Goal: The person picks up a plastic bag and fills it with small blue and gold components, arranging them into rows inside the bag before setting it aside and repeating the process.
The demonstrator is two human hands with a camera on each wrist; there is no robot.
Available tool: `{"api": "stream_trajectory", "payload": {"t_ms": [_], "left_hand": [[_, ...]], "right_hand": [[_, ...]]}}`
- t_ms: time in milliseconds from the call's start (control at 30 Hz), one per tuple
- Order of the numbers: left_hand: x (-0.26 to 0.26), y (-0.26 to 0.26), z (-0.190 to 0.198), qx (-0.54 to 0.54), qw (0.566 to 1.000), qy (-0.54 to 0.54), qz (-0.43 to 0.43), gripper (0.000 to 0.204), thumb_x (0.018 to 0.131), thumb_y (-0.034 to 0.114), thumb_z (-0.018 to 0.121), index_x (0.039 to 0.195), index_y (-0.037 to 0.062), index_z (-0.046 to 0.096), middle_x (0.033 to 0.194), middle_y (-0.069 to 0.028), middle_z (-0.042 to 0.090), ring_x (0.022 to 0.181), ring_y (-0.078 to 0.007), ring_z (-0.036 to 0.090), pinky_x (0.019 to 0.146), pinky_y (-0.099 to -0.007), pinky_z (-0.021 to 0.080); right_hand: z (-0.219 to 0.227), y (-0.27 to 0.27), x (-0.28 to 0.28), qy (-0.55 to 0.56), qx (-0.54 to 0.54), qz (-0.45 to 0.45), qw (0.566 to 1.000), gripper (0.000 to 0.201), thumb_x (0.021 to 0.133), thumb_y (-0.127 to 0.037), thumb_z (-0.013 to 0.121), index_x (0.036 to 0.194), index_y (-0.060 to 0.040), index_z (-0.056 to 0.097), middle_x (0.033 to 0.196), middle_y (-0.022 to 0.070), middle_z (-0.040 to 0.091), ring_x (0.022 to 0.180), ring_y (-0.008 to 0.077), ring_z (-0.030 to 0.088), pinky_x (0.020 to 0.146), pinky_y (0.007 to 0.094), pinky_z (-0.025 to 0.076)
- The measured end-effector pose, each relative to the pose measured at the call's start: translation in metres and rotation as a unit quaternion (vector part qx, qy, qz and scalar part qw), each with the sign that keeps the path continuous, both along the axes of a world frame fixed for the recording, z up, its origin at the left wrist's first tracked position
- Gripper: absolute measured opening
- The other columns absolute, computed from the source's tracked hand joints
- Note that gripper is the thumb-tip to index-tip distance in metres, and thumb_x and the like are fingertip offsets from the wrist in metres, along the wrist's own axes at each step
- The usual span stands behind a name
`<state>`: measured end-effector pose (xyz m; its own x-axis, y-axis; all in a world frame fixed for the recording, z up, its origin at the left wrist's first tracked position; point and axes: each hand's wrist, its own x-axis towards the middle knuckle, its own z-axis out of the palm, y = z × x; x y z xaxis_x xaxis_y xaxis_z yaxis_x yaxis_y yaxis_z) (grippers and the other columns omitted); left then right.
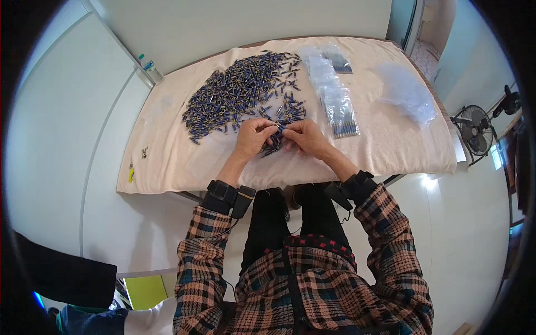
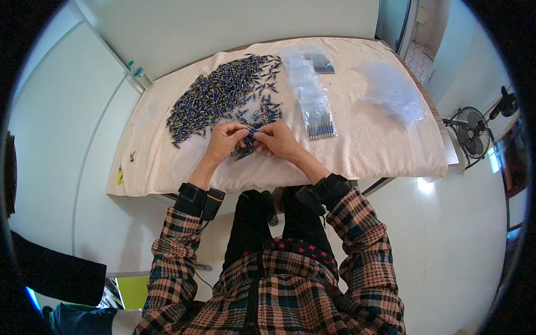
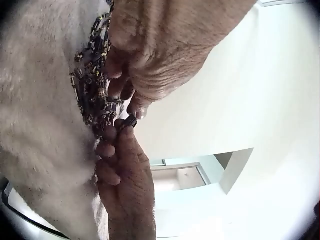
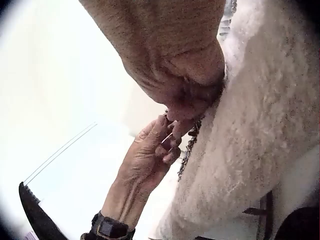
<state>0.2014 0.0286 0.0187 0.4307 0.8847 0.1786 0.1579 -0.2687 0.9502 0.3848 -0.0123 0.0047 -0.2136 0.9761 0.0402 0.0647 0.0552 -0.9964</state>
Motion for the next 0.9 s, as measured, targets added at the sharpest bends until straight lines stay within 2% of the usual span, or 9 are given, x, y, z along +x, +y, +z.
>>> {"api": "stream_trajectory", "payload": {"t_ms": [167, 267, 433, 533, 567, 667, 733, 767, 900], "left_hand": [[-0.002, 0.002, -0.003, 0.166, 0.985, 0.042, 0.016, 0.013, 0.082, 0.009, 0.066, 0.088, -0.0018, 0.067, 0.062, -0.0012, 0.06, 0.05, -0.0042, 0.052, 0.044, -0.0185, 0.04], [-0.005, -0.008, 0.007, -0.059, 0.998, -0.004, -0.01, 0.013, 0.082, 0.009, 0.066, 0.09, -0.0007, 0.067, 0.062, -0.001, 0.06, 0.05, -0.0038, 0.051, 0.044, -0.0185, 0.039], [-0.017, -0.03, 0.014, -0.09, 0.995, 0.037, -0.012, 0.013, 0.082, 0.01, 0.066, 0.092, 0.0012, 0.067, 0.066, -0.0003, 0.061, 0.05, -0.0036, 0.052, 0.042, -0.0176, 0.037], [-0.024, -0.048, 0.01, -0.058, 0.997, 0.054, 0.013, 0.009, 0.084, 0.008, 0.063, 0.084, -0.0009, 0.064, 0.064, -0.0016, 0.061, 0.047, -0.0033, 0.051, 0.041, -0.0188, 0.039], [-0.028, -0.055, 0.008, -0.057, 0.997, 0.054, 0.025, 0.009, 0.084, 0.008, 0.063, 0.084, -0.0009, 0.064, 0.064, -0.0016, 0.061, 0.047, -0.0033, 0.051, 0.041, -0.0188, 0.039], [-0.036, -0.075, -0.002, -0.107, 0.985, -0.117, 0.069, 0.011, 0.086, 0.009, 0.062, 0.081, -0.0008, 0.062, 0.065, -0.0032, 0.062, 0.046, -0.005, 0.051, 0.039, -0.0188, 0.039], [-0.04, -0.086, -0.007, -0.112, 0.978, -0.143, 0.101, 0.011, 0.086, 0.009, 0.061, 0.082, -0.0009, 0.061, 0.065, -0.0037, 0.062, 0.046, -0.0054, 0.052, 0.039, -0.0189, 0.038], [-0.041, -0.09, -0.009, -0.118, 0.971, -0.169, 0.12, 0.011, 0.087, 0.01, 0.061, 0.082, -0.001, 0.061, 0.065, -0.0042, 0.062, 0.046, -0.0057, 0.052, 0.039, -0.0189, 0.038], [-0.041, -0.101, -0.017, -0.13, 0.946, -0.248, 0.161, 0.013, 0.088, 0.01, 0.061, 0.083, -0.0014, 0.06, 0.065, -0.0052, 0.062, 0.045, -0.0061, 0.052, 0.037, -0.019, 0.037]], "right_hand": [[0.0, 0.002, 0.002, 0.0, -0.01, 0.026, 1.0, 0.02, 0.09, -0.014, 0.056, 0.082, 0.0015, 0.066, 0.072, 0.0051, 0.066, 0.056, 0.0092, 0.062, 0.04, 0.0211, 0.043], [0.011, -0.001, 0.005, -0.04, -0.003, 0.055, 0.998, 0.02, 0.09, -0.015, 0.056, 0.08, 0.0003, 0.065, 0.073, 0.0045, 0.066, 0.057, 0.0088, 0.063, 0.04, 0.0195, 0.042], [0.028, -0.012, 0.002, -0.094, -0.022, 0.127, 0.987, 0.019, 0.089, -0.012, 0.056, 0.081, 0.0027, 0.065, 0.074, 0.0068, 0.066, 0.06, 0.0119, 0.066, 0.042, 0.0223, 0.047], [0.034, -0.023, -0.005, -0.122, -0.029, 0.16, 0.979, 0.018, 0.088, -0.01, 0.057, 0.082, 0.0051, 0.066, 0.072, 0.0085, 0.066, 0.061, 0.0139, 0.066, 0.044, 0.0245, 0.051], [0.035, -0.027, -0.009, -0.1, -0.029, 0.137, 0.985, 0.017, 0.087, -0.01, 0.058, 0.083, 0.0057, 0.065, 0.073, 0.009, 0.066, 0.062, 0.0143, 0.067, 0.045, 0.0248, 0.052], [0.031, -0.038, -0.033, -0.053, -0.029, 0.107, 0.992, 0.016, 0.086, -0.009, 0.06, 0.087, 0.0067, 0.065, 0.075, 0.0101, 0.066, 0.063, 0.0152, 0.067, 0.047, 0.0252, 0.054], [0.024, -0.045, -0.049, 0.047, -0.045, 0.015, 0.998, 0.015, 0.086, -0.009, 0.061, 0.092, 0.0049, 0.065, 0.078, 0.0097, 0.066, 0.065, 0.0154, 0.067, 0.049, 0.0243, 0.054], [0.021, -0.047, -0.055, 0.096, -0.053, -0.034, 0.993, 0.016, 0.086, -0.009, 0.062, 0.095, 0.004, 0.064, 0.08, 0.0095, 0.066, 0.066, 0.0155, 0.067, 0.051, 0.0239, 0.054], [0.011, -0.052, -0.079, 0.246, -0.113, -0.085, 0.959, 0.018, 0.085, -0.01, 0.064, 0.098, 0.0029, 0.065, 0.081, 0.0086, 0.066, 0.067, 0.015, 0.066, 0.059, 0.0247, 0.056]]}}
